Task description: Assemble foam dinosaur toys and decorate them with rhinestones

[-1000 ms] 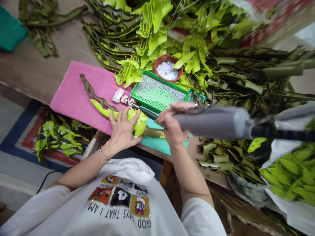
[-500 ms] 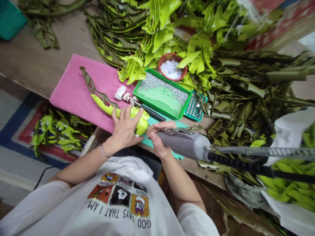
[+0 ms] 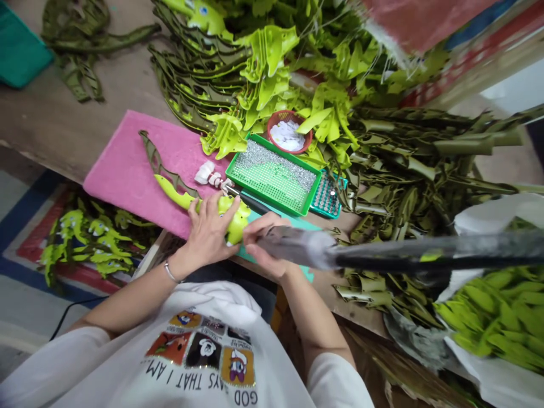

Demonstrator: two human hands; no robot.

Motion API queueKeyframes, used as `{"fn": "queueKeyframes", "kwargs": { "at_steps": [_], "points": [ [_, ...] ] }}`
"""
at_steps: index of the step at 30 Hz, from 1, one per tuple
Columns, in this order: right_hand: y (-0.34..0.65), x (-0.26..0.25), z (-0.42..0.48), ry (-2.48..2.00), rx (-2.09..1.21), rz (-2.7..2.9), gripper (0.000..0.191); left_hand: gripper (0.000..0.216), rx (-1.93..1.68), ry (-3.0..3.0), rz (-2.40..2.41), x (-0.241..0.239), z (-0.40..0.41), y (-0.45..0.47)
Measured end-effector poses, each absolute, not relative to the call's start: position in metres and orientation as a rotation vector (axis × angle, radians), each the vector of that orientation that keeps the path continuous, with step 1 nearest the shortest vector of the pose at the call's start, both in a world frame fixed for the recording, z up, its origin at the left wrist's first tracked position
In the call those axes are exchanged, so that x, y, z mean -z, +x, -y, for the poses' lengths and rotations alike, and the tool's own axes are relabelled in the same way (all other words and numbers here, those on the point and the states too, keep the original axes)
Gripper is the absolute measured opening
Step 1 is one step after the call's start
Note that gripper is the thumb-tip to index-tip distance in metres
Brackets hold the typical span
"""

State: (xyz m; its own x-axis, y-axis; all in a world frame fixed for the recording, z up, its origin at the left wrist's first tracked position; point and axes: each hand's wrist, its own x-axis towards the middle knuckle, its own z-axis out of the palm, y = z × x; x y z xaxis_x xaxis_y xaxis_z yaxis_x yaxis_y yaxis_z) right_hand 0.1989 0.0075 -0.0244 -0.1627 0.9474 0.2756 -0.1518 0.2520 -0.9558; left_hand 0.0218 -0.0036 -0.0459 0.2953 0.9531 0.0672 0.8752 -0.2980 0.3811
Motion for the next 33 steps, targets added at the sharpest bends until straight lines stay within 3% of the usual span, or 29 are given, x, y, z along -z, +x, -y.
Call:
{"fn": "queueKeyframes", "kwargs": {
  "at_steps": [4, 8, 16, 23, 33],
  "points": [
    [0.210, 0.016, -0.048, -0.649, -0.858, 1.190, 0.023, 0.103, -0.339, 2.308, -1.711, 0.041, -0.006, -0.011],
    [0.224, 0.031, -0.091, -0.851, -0.639, 1.020, 0.022, 0.104, -0.278, 2.341, -1.726, 0.041, -0.012, -0.030],
    [0.231, 0.063, -0.117, -1.011, -0.588, 1.025, 0.029, 0.104, -0.242, 2.411, -1.635, 0.038, 0.001, -0.016],
    [0.232, 0.064, -0.121, -1.033, -0.595, 1.023, 0.030, 0.079, -0.213, 2.520, -1.542, 0.053, 0.022, 0.028],
    [0.228, 0.050, -0.119, -1.037, -0.596, 1.077, 0.026, 0.065, -0.044, 2.501, -1.601, 0.064, 0.019, 0.040]
  ]
}}
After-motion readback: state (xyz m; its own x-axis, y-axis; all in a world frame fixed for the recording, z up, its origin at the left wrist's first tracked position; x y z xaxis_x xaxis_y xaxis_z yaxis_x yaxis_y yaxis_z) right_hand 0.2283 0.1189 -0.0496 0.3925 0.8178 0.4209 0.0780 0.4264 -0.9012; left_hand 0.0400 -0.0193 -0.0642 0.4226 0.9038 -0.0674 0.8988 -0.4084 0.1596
